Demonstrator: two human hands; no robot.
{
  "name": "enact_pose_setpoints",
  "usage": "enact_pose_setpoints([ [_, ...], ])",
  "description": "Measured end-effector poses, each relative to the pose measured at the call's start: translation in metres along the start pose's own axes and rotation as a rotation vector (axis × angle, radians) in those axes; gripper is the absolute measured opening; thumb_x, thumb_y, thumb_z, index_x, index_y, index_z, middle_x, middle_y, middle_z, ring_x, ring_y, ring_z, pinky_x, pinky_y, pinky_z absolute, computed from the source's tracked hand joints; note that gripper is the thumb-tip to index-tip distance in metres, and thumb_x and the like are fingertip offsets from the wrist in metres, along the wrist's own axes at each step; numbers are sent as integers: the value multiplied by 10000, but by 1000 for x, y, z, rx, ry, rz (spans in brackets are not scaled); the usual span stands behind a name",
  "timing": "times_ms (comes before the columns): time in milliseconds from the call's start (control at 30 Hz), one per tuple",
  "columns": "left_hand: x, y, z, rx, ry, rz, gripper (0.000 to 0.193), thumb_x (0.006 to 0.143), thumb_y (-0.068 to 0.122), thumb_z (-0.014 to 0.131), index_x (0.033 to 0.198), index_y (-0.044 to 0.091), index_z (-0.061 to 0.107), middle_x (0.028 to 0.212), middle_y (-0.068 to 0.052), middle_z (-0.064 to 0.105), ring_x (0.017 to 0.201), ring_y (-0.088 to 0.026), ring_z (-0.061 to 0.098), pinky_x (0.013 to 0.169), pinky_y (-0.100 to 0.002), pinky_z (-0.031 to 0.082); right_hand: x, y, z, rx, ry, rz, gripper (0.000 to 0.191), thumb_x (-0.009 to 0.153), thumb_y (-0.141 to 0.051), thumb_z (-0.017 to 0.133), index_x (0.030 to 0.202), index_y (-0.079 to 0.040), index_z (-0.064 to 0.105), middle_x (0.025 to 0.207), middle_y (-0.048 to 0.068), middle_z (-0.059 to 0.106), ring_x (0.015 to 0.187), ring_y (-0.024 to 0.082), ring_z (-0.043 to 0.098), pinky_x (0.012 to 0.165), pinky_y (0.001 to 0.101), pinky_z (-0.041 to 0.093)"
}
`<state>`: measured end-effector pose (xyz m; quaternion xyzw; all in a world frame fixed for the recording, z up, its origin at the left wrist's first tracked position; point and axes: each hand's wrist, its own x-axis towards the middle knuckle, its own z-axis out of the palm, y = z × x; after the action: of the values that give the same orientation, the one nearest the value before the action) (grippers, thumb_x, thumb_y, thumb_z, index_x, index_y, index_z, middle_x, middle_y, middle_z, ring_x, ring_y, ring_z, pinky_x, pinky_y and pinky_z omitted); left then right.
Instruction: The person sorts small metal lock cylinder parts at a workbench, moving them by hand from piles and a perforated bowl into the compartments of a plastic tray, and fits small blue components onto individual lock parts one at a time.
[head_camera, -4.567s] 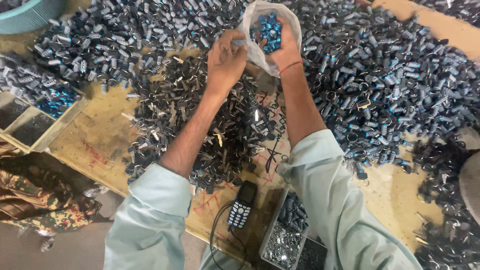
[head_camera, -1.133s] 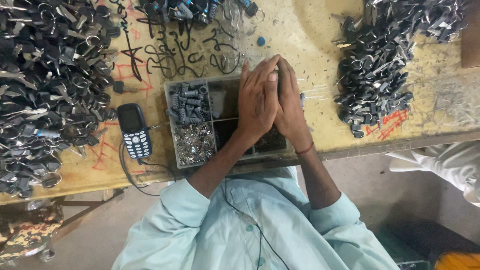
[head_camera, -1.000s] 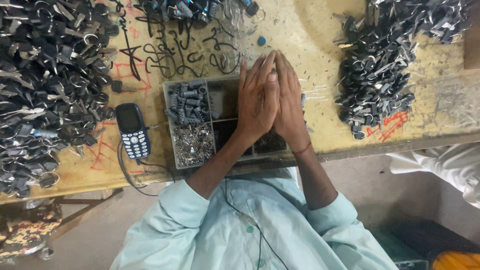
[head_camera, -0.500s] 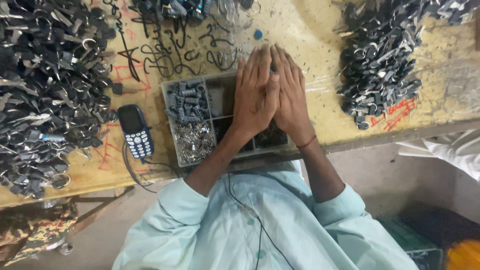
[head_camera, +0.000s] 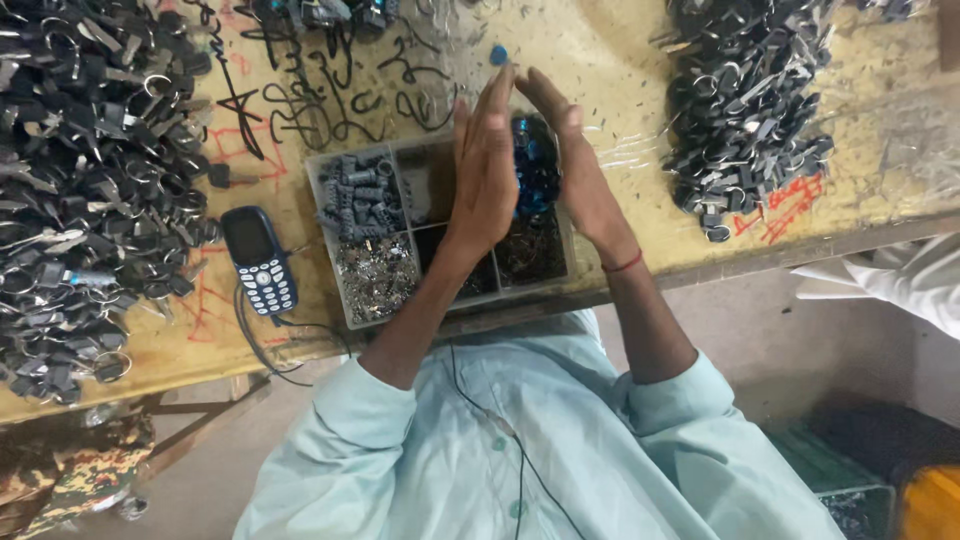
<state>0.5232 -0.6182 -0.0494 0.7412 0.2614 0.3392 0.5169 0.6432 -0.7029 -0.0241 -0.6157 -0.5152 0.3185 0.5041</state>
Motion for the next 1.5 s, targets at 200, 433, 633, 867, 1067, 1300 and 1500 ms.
enact_pose_setpoints([
  [200, 2, 3, -15, -511, 135, -37, 800, 1143, 649, 94, 1614, 45, 323, 1642, -145, 456, 1598, -260, 340, 1382, -397, 144, 8, -21, -23, 174, 100, 92, 700, 1144, -551, 191, 1540, -41, 461, 1561, 143, 562, 1522, 257, 466, 1303, 408, 310],
  [433, 6, 19, -19, -216, 63, -3, 678, 1185, 545, 156, 1620, 73, 374, 1648, -145, 436, 1593, -262, 332, 1377, -391, 156, 23, -43, -78, -966, -298, -126, 241, 961, -233, 772, 1136, -130, 643, 978, 83, 702, 955, 318, 666, 832, 465, 477],
  [633, 3, 41, -32, 710, -328, 221, 670, 1096, 426, 445, 1597, -3, 330, 1665, -193, 342, 1570, -327, 289, 1319, -460, 173, 24, -20, -67, -940, -413, -192, 228, 882, -140, 742, 1013, -45, 581, 916, 104, 672, 883, 345, 662, 809, 484, 480],
  [867, -2, 51, -36, 821, -372, 263, 753, 1083, 464, 530, 1585, -46, 295, 1647, -203, 307, 1557, -322, 258, 1288, -523, 159, 21, -19, -76, -806, -299, -111, 273, 838, -80, 796, 1036, -10, 620, 910, 176, 677, 855, 375, 690, 761, 449, 542],
  [1067, -9, 34, -52, 112, -158, 161, 703, 1170, 557, 186, 1669, 71, 279, 1747, -139, 340, 1621, -261, 278, 1384, -442, 136, 24, -56, -80, -237, -229, 1, 287, 913, -1, 772, 1164, -2, 633, 1017, 124, 715, 891, 270, 726, 792, 351, 588],
  [1300, 1, 14, -29, -538, 89, 28, 747, 1161, 622, 183, 1629, 46, 276, 1650, -165, 429, 1597, -262, 344, 1383, -421, 174, 14, -92, -34, -568, -282, -271, 339, 876, -17, 822, 1180, -37, 673, 1049, 154, 657, 927, 307, 680, 802, 399, 546],
  [1500, -2, 9, 2, -472, 277, 38, 652, 1204, 527, 186, 1608, 32, 316, 1653, -173, 393, 1591, -256, 337, 1365, -386, 223, 14, -86, -1, -682, 45, -196, 339, 1106, -129, 562, 1432, -36, 572, 1421, 227, 549, 1318, 378, 535, 1107, 481, 429],
])
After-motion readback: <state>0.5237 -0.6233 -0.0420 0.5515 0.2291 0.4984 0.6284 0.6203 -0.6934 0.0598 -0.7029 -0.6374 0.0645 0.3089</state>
